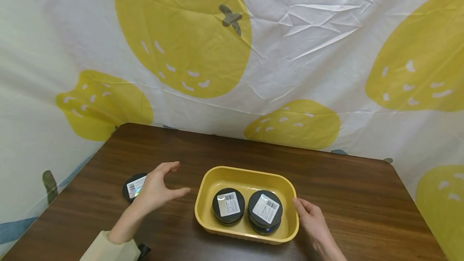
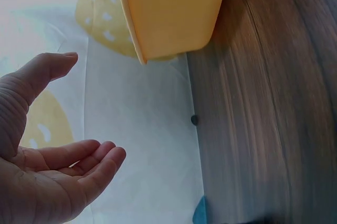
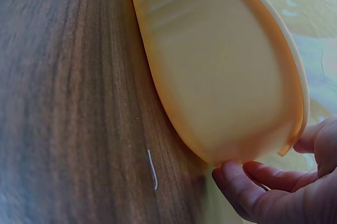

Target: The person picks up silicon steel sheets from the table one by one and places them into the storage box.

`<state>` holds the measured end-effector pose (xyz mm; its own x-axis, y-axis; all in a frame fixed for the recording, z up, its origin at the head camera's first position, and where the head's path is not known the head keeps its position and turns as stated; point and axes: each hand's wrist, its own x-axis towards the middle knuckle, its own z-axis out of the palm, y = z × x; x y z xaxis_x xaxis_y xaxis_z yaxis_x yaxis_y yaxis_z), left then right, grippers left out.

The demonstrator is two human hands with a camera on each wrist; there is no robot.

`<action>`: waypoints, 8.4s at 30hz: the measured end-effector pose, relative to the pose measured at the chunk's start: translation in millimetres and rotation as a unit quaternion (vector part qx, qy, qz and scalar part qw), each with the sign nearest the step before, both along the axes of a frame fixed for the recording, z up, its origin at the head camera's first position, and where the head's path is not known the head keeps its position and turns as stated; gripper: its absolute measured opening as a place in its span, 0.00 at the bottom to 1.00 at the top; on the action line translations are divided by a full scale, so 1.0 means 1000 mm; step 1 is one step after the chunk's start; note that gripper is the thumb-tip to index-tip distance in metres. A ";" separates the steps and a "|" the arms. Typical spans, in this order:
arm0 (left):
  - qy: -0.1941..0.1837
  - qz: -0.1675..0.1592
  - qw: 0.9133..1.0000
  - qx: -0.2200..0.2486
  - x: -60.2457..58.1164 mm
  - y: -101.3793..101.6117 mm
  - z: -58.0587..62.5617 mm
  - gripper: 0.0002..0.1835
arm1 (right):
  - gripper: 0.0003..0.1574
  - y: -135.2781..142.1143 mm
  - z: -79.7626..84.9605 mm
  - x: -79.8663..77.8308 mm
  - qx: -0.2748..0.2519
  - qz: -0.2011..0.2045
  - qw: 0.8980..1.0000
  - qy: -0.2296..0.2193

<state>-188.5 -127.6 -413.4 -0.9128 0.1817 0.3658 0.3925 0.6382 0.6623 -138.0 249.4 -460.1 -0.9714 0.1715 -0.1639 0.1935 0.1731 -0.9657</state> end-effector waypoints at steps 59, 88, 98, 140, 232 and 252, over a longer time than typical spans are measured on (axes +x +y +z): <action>-0.082 0.123 0.989 -0.018 0.014 -0.088 -0.014 0.41 | 0.27 0.001 -0.002 0.000 0.011 -0.001 1.000 -0.008; -0.114 0.126 0.985 -0.038 0.011 -0.094 -0.028 0.45 | 0.27 0.002 -0.001 0.000 0.012 0.006 1.000 -0.016; -0.106 0.126 0.986 -0.037 0.010 -0.093 -0.031 0.45 | 0.27 0.002 -0.001 0.000 0.004 0.003 1.000 -0.011; -0.135 0.118 0.980 -0.083 -0.001 -0.087 -0.039 0.49 | 0.26 0.000 0.000 0.000 0.008 -0.001 1.000 -0.010; -0.034 0.083 0.992 -0.087 0.005 -0.054 0.007 0.43 | 0.28 0.003 0.000 -0.001 -0.002 0.005 1.000 -0.018; -0.021 0.063 0.995 -0.074 0.002 -0.032 0.016 0.42 | 0.29 0.003 -0.002 -0.002 -0.005 0.006 1.000 -0.013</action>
